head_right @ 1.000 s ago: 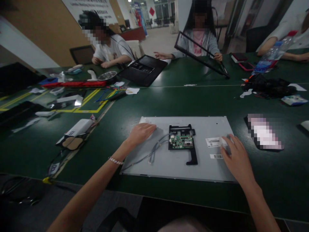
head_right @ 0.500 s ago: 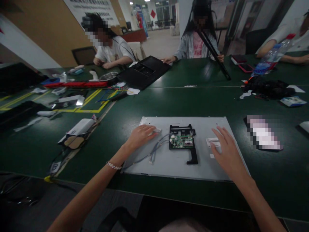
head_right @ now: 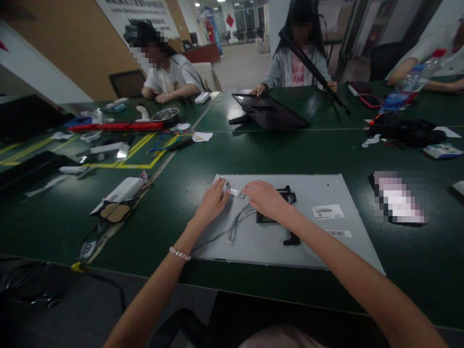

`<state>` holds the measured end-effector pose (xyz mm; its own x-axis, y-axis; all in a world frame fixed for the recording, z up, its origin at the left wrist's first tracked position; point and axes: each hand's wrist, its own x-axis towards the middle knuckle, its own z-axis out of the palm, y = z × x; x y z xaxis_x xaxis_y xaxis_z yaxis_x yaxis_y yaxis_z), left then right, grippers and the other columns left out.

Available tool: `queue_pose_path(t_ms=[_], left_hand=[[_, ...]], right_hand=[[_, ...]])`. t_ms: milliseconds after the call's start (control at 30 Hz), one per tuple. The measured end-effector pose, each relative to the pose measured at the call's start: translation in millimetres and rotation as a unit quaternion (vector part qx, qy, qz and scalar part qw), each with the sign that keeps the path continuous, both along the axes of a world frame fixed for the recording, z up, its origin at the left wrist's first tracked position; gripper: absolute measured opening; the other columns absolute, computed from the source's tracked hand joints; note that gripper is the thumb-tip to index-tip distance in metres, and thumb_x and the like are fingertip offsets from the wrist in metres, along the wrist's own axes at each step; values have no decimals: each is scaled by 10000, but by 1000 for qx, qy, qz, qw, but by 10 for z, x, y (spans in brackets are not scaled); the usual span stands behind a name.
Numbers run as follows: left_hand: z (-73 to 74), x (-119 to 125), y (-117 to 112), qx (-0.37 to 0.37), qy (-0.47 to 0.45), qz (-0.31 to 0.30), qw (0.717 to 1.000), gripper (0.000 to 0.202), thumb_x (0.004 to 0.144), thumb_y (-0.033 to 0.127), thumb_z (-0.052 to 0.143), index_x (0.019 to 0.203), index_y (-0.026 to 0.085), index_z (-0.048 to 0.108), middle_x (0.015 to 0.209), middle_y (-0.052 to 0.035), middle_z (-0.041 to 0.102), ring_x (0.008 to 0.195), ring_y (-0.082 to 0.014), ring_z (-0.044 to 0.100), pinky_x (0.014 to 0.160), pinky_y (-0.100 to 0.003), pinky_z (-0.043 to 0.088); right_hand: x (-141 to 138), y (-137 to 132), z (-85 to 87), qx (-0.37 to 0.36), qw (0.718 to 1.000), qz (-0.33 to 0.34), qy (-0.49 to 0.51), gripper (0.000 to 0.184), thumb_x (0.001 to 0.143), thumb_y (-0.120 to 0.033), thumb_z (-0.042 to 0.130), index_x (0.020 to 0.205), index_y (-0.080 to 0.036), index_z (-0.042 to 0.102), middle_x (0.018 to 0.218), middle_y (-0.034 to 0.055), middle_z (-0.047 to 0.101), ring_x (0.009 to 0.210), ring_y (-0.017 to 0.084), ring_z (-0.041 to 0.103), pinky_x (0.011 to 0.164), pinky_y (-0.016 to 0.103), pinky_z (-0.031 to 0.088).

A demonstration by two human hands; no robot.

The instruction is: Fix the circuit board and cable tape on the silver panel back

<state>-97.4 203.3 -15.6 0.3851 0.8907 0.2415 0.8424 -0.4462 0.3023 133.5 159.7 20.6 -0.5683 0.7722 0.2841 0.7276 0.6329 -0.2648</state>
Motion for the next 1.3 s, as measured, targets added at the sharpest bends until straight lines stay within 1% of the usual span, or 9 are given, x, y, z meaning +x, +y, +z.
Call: queue_pose_path(t_ms=[100,233,333,600,833,933,1033,1167,1300], left_hand=[[-47,-47,64,15,-52,-5,999,416,955,278,474,1342,126,473,1406,-198,496,1337,-292,456,1100,-474,377],[-34,-68,116,25,-103,27,994,347,903,225,529,1239,143,552,1141,-137,620,1084,-248,604,967,-409,482],[-24,-79,140,17,-113,45,992,286,883,169,520,1158,161,598,1020,-100,661,967,-234,629,916,-399,495],[53,-162,171,27,-135,79,987,225,886,149,481,1060,162,623,1022,-97,686,967,-226,640,902,-369,490],[70,-257,224,19,-115,18,993,200,899,192,459,943,196,655,950,-63,688,924,-210,637,872,-355,497],[91,-261,215,11,-123,0,992,203,898,195,463,941,191,662,943,-58,690,909,-198,641,865,-340,501],[109,-267,211,7,-118,1,993,200,899,194,468,934,190,665,943,-59,694,913,-200,644,869,-341,499],[89,-280,226,-9,-106,-15,994,212,903,182,469,952,195,675,955,-56,696,916,-195,645,865,-337,500],[76,-248,234,-20,-109,-26,994,223,900,194,500,1053,183,662,1021,-69,679,963,-202,644,896,-354,508]], right_hand=[[-89,153,-50,1,1000,8,-15,253,872,-90,568,1095,-128,680,1159,153,663,1120,251,576,980,400,435],[-137,270,-114,8,999,14,-29,185,877,-98,572,1007,-123,701,1049,139,688,1030,242,597,923,372,433],[-145,281,-139,18,999,22,-35,157,884,-115,580,973,-134,708,1015,123,695,1003,235,599,921,370,417],[-107,296,-127,51,994,83,-57,144,894,-153,596,979,-165,711,1080,100,696,1051,215,599,941,364,419],[-189,390,-148,74,985,121,-96,182,904,-76,548,938,-148,711,1053,108,723,1166,213,570,999,365,400],[-168,362,-121,77,987,100,-102,199,919,-76,526,974,-150,702,1096,108,716,1172,200,572,997,349,401],[-14,283,-42,75,990,50,-109,200,918,-75,521,999,-145,690,1060,115,716,1055,211,620,937,350,428],[395,125,66,69,990,-47,-116,246,906,-52,488,1040,-121,681,1011,145,712,961,246,634,863,371,446],[796,-32,52,56,983,-131,-114,276,919,-77,444,1020,-128,695,995,156,707,942,273,626,794,382,460]])
